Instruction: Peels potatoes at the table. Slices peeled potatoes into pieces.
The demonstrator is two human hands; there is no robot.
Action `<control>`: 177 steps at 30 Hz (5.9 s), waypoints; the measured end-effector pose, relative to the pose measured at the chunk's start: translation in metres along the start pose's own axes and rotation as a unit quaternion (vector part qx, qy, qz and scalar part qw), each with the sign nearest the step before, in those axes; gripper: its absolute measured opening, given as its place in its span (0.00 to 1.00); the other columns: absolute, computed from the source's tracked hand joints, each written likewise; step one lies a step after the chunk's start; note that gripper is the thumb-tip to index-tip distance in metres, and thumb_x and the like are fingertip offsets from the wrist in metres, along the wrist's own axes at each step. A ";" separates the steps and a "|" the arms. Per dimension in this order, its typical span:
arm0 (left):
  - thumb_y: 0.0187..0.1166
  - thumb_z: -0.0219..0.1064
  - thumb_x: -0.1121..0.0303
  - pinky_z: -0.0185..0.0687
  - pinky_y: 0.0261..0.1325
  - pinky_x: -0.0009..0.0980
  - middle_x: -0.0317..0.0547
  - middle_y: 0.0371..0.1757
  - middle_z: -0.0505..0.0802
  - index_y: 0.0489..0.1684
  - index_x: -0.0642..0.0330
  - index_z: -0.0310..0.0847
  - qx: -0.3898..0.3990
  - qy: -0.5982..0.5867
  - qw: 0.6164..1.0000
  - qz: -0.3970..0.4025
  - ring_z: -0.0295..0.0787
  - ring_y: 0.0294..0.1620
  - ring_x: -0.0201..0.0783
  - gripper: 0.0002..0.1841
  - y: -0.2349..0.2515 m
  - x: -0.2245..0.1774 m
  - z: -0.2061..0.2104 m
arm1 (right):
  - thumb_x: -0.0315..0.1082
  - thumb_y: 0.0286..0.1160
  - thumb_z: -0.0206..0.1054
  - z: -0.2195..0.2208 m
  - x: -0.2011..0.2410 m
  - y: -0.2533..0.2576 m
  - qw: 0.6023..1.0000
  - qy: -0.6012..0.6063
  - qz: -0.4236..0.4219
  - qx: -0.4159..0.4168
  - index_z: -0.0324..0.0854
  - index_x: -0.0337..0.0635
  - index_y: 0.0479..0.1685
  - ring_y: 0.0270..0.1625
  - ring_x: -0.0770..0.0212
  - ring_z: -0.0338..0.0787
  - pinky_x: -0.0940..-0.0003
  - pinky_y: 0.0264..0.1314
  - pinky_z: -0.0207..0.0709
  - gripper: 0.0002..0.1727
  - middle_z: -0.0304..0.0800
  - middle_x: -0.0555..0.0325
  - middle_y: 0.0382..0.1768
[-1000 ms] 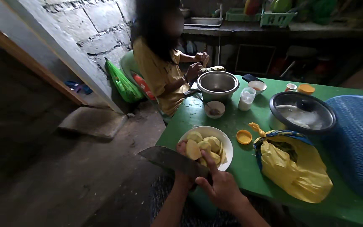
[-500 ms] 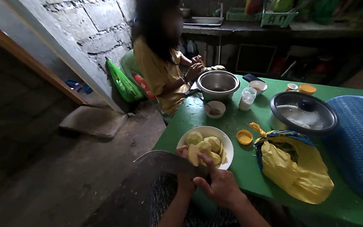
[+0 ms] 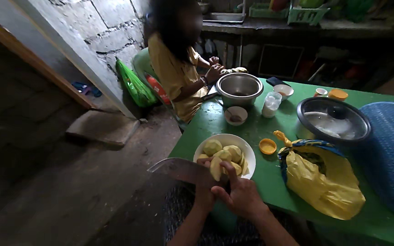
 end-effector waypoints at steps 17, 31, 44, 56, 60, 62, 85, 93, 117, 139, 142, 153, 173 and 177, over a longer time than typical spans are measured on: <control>0.89 0.47 0.69 0.83 0.62 0.26 0.47 0.59 0.86 0.76 0.72 0.63 0.004 0.064 0.993 -0.102 0.85 0.57 0.27 0.21 -0.004 0.009 -0.001 | 0.75 0.79 0.43 -0.001 -0.002 0.011 0.991 0.013 0.104 0.082 0.64 0.44 0.87 0.29 0.47 0.92 0.42 0.31 0.83 0.50 0.90 0.52 0.23; 0.90 0.44 0.69 0.85 0.57 0.28 0.48 0.56 0.86 0.75 0.70 0.63 0.014 0.126 0.980 -0.152 0.85 0.54 0.29 0.20 0.001 0.007 -0.006 | 0.75 0.80 0.41 0.000 -0.003 0.021 0.970 0.046 0.163 0.173 0.57 0.57 0.93 0.44 0.42 0.94 0.36 0.48 0.83 0.47 0.94 0.46 0.38; 0.95 0.35 0.54 0.91 0.45 0.37 0.46 0.53 0.90 0.73 0.57 0.70 0.002 -0.075 0.973 -0.220 0.91 0.46 0.38 0.25 -0.002 0.012 0.012 | 0.60 0.90 0.45 -0.006 -0.031 0.025 0.948 0.206 0.234 0.067 0.41 0.40 0.95 0.45 0.51 0.92 0.47 0.53 0.85 0.43 0.91 0.42 0.47; 0.94 0.35 0.60 0.91 0.46 0.32 0.42 0.48 0.89 0.74 0.60 0.60 -0.060 -0.096 0.985 -0.132 0.91 0.44 0.33 0.20 0.016 0.001 0.006 | 0.64 0.88 0.46 -0.010 -0.009 0.003 0.977 0.147 0.133 0.084 0.46 0.39 0.95 0.22 0.56 0.82 0.49 0.29 0.82 0.46 0.84 0.55 0.22; 0.92 0.40 0.65 0.88 0.55 0.32 0.41 0.54 0.88 0.76 0.63 0.62 -0.043 -0.084 0.993 -0.074 0.88 0.51 0.31 0.20 0.018 -0.003 0.000 | 0.70 0.84 0.46 -0.010 -0.001 -0.003 0.991 0.080 0.086 0.058 0.52 0.40 0.93 0.19 0.55 0.82 0.49 0.24 0.81 0.49 0.83 0.57 0.18; 0.90 0.43 0.69 0.88 0.54 0.31 0.40 0.53 0.89 0.75 0.63 0.64 -0.053 -0.077 0.993 -0.068 0.89 0.50 0.29 0.19 0.016 -0.006 0.001 | 0.70 0.84 0.45 -0.010 0.000 -0.004 0.996 0.051 0.065 0.033 0.55 0.38 0.92 0.19 0.55 0.83 0.50 0.23 0.81 0.49 0.84 0.57 0.18; 0.90 0.48 0.60 0.84 0.58 0.24 0.49 0.53 0.87 0.58 0.81 0.71 -0.023 0.203 0.966 0.159 0.85 0.52 0.22 0.24 -0.016 -0.016 0.012 | 0.59 0.91 0.44 -0.004 -0.015 0.033 0.965 0.171 0.185 0.072 0.70 0.40 0.80 0.37 0.53 0.91 0.47 0.45 0.85 0.35 0.91 0.49 0.35; 0.94 0.44 0.56 0.89 0.58 0.40 0.50 0.61 0.86 0.79 0.59 0.63 -0.076 -0.140 0.966 -0.204 0.89 0.56 0.40 0.23 0.001 0.015 -0.002 | 0.60 0.90 0.44 -0.001 -0.028 0.024 0.945 0.237 0.204 0.092 0.49 0.44 0.94 0.37 0.58 0.88 0.54 0.45 0.84 0.40 0.89 0.47 0.42; 0.87 0.49 0.75 0.90 0.52 0.32 0.42 0.46 0.90 0.68 0.67 0.65 -0.108 -0.060 0.990 -0.074 0.90 0.46 0.30 0.15 0.001 -0.003 0.000 | 0.69 0.83 0.47 -0.003 0.006 0.006 0.999 0.031 0.031 -0.021 0.65 0.45 0.89 0.20 0.56 0.87 0.51 0.21 0.80 0.45 0.89 0.57 0.22; 0.94 0.40 0.63 0.89 0.56 0.30 0.37 0.52 0.91 0.73 0.57 0.65 -0.038 -0.151 0.981 -0.118 0.90 0.51 0.29 0.18 0.008 0.004 0.001 | 0.71 0.84 0.43 -0.001 -0.003 0.000 0.990 0.120 0.054 0.054 0.59 0.42 0.91 0.18 0.57 0.81 0.52 0.22 0.80 0.48 0.85 0.57 0.20; 0.92 0.46 0.63 0.88 0.58 0.31 0.39 0.56 0.89 0.77 0.60 0.65 -0.044 -0.144 0.984 -0.098 0.89 0.54 0.29 0.20 0.008 0.007 -0.002 | 0.72 0.82 0.43 -0.005 0.005 -0.004 0.998 0.055 0.030 0.030 0.61 0.42 0.90 0.19 0.56 0.85 0.50 0.21 0.81 0.49 0.88 0.56 0.22; 0.90 0.45 0.70 0.88 0.57 0.32 0.41 0.49 0.91 0.68 0.65 0.69 -0.091 -0.083 0.990 -0.072 0.90 0.50 0.30 0.16 -0.001 0.007 0.004 | 0.73 0.82 0.44 -0.001 0.002 0.007 0.995 0.071 0.050 0.047 0.61 0.46 0.90 0.22 0.53 0.88 0.46 0.24 0.82 0.47 0.88 0.55 0.21; 0.92 0.45 0.66 0.90 0.49 0.33 0.43 0.42 0.92 0.56 0.60 0.77 -0.075 -0.179 0.965 -0.174 0.91 0.44 0.33 0.14 -0.006 0.013 0.002 | 0.74 0.77 0.49 -0.003 -0.001 0.016 0.998 -0.038 -0.030 -0.027 0.72 0.34 0.80 0.19 0.53 0.88 0.51 0.18 0.79 0.51 0.89 0.55 0.20; 0.87 0.48 0.70 0.83 0.60 0.23 0.44 0.52 0.85 0.72 0.78 0.59 -0.122 0.036 0.992 -0.002 0.85 0.51 0.22 0.21 -0.018 0.007 0.003 | 0.71 0.83 0.45 0.006 0.002 0.018 0.995 0.074 0.051 0.040 0.69 0.42 0.85 0.27 0.51 0.91 0.45 0.29 0.84 0.46 0.92 0.52 0.27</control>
Point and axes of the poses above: each hand's wrist, its own y-axis towards the middle knuckle, its own z-axis out of the palm, x = y × z, the point moved 6 cm from there along y, towards the middle knuckle
